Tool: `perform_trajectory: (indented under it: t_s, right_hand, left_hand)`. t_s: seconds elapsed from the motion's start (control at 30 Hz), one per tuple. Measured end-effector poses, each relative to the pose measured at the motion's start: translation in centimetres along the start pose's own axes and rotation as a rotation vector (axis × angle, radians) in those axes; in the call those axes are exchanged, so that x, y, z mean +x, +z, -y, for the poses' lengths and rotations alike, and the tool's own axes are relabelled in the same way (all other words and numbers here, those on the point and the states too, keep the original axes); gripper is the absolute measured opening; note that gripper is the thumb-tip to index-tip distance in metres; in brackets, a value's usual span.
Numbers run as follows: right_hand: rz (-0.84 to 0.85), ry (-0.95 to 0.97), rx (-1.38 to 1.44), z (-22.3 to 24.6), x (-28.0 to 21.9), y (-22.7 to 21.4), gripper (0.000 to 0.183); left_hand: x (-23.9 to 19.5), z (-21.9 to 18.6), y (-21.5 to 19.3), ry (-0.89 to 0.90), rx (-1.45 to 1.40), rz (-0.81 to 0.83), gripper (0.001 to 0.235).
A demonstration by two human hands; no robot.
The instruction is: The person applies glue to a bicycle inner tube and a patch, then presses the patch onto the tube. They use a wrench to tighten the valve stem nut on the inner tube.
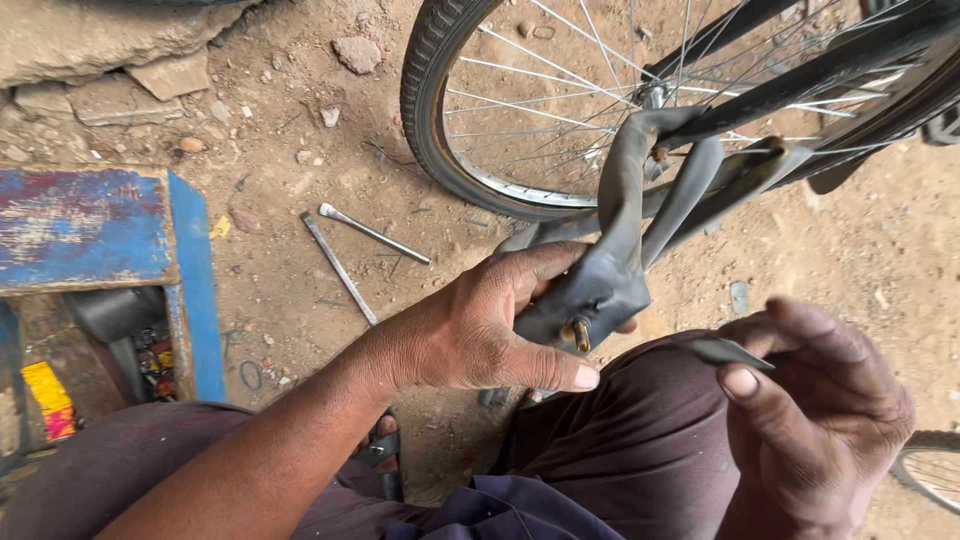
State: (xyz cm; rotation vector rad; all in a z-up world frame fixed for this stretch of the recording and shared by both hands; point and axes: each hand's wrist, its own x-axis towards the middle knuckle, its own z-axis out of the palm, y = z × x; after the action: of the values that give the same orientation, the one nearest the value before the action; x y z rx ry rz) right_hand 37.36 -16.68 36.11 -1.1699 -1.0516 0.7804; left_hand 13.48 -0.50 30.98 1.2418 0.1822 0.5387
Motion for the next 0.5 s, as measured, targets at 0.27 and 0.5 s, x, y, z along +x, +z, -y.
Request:
perform_trajectory:
  t_s: [0.27,0.5]
  right_hand:
    - [0.313,0.281,0.984,-0.4,0.7,0.6,0.018]
    - [0.265,0.155,0.694,1.3,1.7,4.7,0.015]
  left_hand:
    - [0.4,1.2,2.3,0.091,0.571,-0.175,0.071]
    - [0.5,0.4,2.2,-0.034,0.449,-0.172,0.072]
